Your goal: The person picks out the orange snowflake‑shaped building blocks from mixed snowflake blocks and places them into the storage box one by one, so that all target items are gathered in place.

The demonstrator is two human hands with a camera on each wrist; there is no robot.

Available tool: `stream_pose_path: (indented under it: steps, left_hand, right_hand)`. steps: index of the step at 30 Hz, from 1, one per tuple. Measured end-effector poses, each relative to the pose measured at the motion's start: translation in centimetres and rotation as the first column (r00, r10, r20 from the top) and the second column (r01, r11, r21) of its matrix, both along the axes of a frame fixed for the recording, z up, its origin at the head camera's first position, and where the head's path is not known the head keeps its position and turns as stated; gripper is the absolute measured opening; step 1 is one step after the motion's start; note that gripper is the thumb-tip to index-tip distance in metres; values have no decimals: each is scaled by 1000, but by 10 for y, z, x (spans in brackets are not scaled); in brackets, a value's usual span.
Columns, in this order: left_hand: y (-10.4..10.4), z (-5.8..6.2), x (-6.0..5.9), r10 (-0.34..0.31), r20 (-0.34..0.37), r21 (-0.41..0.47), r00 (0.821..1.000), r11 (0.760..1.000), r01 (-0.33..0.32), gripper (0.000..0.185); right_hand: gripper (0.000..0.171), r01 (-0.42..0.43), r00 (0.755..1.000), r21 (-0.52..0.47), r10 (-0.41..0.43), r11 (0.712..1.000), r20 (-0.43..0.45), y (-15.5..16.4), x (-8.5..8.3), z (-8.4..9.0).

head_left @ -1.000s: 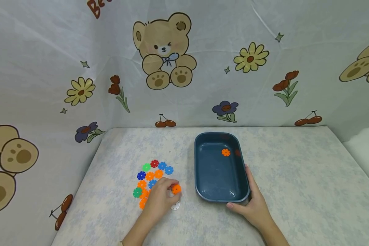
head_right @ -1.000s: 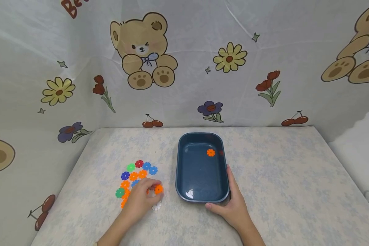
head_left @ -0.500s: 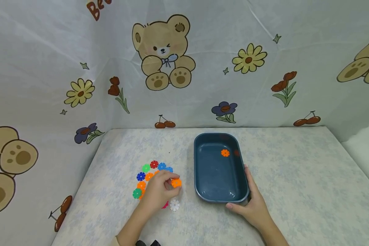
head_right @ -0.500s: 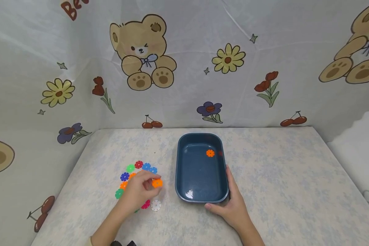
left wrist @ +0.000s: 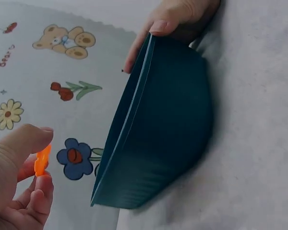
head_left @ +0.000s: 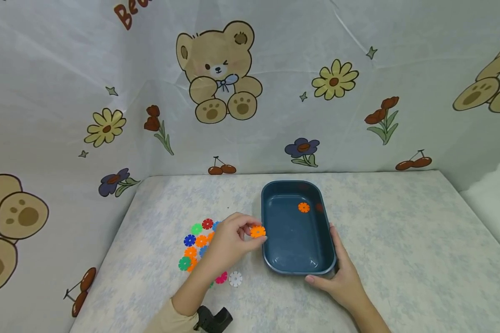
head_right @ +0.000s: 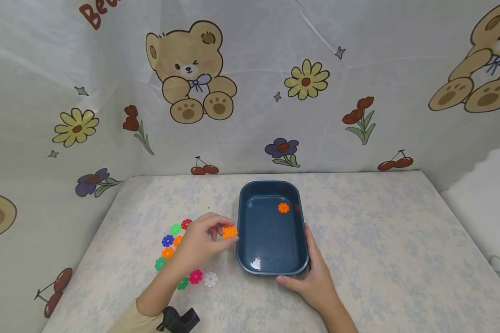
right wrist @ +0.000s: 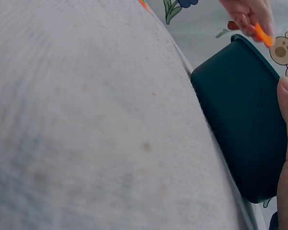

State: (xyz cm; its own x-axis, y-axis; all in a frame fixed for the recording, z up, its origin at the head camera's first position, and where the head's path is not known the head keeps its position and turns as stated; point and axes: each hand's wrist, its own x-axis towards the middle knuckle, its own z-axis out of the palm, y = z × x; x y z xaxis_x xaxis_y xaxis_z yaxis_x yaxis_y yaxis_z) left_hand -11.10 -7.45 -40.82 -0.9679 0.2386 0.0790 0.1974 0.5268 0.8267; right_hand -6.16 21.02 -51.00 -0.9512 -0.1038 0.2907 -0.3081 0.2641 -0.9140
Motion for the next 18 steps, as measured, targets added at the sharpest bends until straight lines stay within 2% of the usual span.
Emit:
stream_pose_path:
  steps: [9,15,18]
  left_hand:
    - [48,-1,-34,-98,-47,-80,994,992,95,35]
    - [76,1,-52,-142,-92,-153,986,980,127,34]
    - [89,-1,-59,-151,-78,-182,985,974,135,34]
  right_hand:
    - [133,3,1000,7,-3,1000,7,0,0,-1]
    - [132,-9,1000,10,9,1000,13,1,-1,-3]
    - [132,-8,1000,1,8,1000,18,1,-1,-2]
